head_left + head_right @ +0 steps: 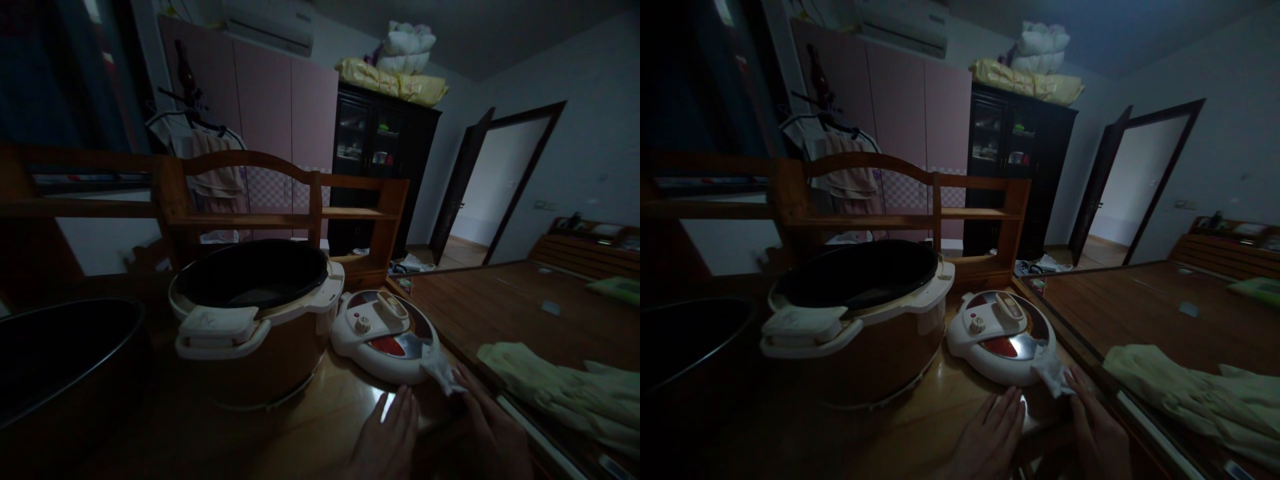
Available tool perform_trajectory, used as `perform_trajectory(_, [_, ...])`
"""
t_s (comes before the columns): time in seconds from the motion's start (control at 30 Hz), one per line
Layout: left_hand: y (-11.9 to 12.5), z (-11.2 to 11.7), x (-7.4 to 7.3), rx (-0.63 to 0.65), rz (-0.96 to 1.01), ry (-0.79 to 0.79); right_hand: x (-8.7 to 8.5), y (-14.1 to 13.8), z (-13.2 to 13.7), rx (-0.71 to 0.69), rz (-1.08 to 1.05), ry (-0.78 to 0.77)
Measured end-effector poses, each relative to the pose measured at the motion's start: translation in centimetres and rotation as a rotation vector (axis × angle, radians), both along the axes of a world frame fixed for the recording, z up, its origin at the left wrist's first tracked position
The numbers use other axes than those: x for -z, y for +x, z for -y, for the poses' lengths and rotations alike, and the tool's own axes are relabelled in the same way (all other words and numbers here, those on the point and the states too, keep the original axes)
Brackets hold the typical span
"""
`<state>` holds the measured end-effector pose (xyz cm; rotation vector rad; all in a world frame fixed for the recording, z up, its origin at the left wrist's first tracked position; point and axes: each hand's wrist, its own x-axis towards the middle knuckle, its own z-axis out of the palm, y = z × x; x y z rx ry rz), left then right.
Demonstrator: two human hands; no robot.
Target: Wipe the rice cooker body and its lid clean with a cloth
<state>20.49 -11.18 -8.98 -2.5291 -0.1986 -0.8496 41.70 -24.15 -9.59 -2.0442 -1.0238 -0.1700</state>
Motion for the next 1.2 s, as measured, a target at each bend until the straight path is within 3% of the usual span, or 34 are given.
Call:
perform_trajectory(0.17, [0.0,0.4,0.2,0.014,-0.017,-0.036,-0.6,-0.3,0.4,0.017,-0.053,0.051])
perform_trajectory(0.43, [0.2,1.6,1.0,0.112,0.046,0.039,-0.8,-0.4,2.0,0.058,-0.041,0.059])
perform_trajectory(0.7, [-0.6,2.0,-1.1,0.402,0.053,-0.038,-2.1,-1.3,5.9,0.179,0.119,0.051])
perform_trajectory(0.9, [-0.7,2.3,-1.4,0.52,-0.065,-0.115,-4.0,-2.6,5.9,0.238,0.084,0.119])
perform_trajectory(1.1, [0.2,2.6,-1.4,0.53,0.004,-0.037,-6.7,-4.3,4.3,0.186,-0.078,0.195])
perform_trajectory(1.2, [0.3,3.2,-1.1,0.65,-0.067,-0.038,-8.1,-5.2,3.5,0.156,-0.155,0.246])
